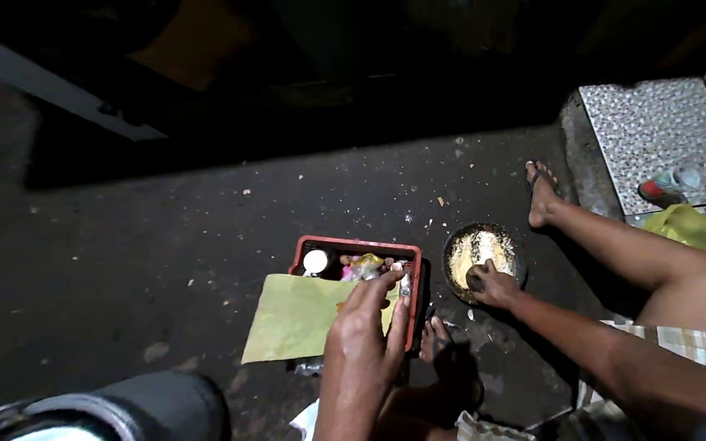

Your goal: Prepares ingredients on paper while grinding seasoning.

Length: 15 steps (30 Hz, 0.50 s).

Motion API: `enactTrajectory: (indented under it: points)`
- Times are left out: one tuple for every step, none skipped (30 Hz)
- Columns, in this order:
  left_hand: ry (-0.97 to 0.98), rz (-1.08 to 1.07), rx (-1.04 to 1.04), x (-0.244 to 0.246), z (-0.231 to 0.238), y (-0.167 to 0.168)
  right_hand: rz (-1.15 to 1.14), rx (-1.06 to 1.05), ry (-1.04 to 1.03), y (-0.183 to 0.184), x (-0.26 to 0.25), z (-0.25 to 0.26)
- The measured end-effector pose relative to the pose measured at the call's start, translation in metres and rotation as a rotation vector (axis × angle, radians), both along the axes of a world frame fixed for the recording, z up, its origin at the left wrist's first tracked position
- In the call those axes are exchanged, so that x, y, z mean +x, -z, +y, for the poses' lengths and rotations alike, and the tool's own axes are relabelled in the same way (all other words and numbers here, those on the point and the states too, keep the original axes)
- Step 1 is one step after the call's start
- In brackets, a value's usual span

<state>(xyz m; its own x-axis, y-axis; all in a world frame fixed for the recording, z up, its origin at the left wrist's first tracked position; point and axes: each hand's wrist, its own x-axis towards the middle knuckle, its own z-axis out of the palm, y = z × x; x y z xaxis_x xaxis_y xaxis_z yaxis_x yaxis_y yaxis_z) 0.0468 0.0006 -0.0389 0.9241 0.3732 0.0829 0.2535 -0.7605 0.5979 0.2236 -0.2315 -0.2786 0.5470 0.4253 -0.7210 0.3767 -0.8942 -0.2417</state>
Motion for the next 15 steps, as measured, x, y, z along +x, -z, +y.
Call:
enactTrajectory:
  points:
    - [-0.001,0.002,0.004,-0.001,0.0,0.0,-0.036,0.0,-0.035,0.002,-0.006,-0.004]
    - [0.0,0.0,0.007,-0.002,0.0,0.0,-0.056,0.0,-0.031,0.003,-0.004,-0.001]
    - [0.003,0.002,0.008,-0.002,-0.001,0.0,-0.068,0.001,-0.002,0.001,0.004,0.007]
    - [0.014,0.008,0.002,-0.004,-0.003,0.001,-0.074,-0.001,0.038,-0.002,0.013,0.014]
    - [0.024,0.02,-0.006,-0.006,-0.005,0.001,-0.085,-0.001,0.075,-0.002,0.021,0.019]
    - [0.025,0.027,-0.006,-0.007,-0.006,0.0,-0.096,0.006,0.099,-0.001,0.03,0.025]
    - [0.016,0.024,-0.001,-0.008,-0.005,0.0,-0.093,0.02,0.115,-0.002,0.037,0.031]
    - [0.005,0.016,0.0,-0.009,-0.005,0.0,-0.079,0.028,0.142,-0.004,0.038,0.034]
    - [-0.006,0.006,-0.002,-0.01,-0.006,0.0,-0.061,0.031,0.178,-0.003,0.034,0.032]
    - [-0.016,-0.003,0.001,-0.01,-0.006,0.0,-0.048,0.031,0.2,-0.001,0.027,0.028]
    - [-0.025,-0.011,0.005,-0.011,-0.005,-0.001,-0.046,0.035,0.189,0.003,0.015,0.021]
    - [-0.029,-0.016,0.007,-0.011,-0.004,-0.001,-0.051,0.031,0.137,0.006,0.0,0.013]
    - [-0.028,-0.021,0.009,-0.011,-0.004,-0.001,-0.056,0.019,0.069,0.006,-0.012,0.005]
    - [-0.026,-0.02,0.012,-0.01,-0.003,0.0,-0.073,0.015,0.017,0.006,-0.017,0.0]
    - [-0.025,-0.012,0.012,-0.009,-0.003,0.0,-0.095,0.016,-0.02,0.006,-0.014,0.0]
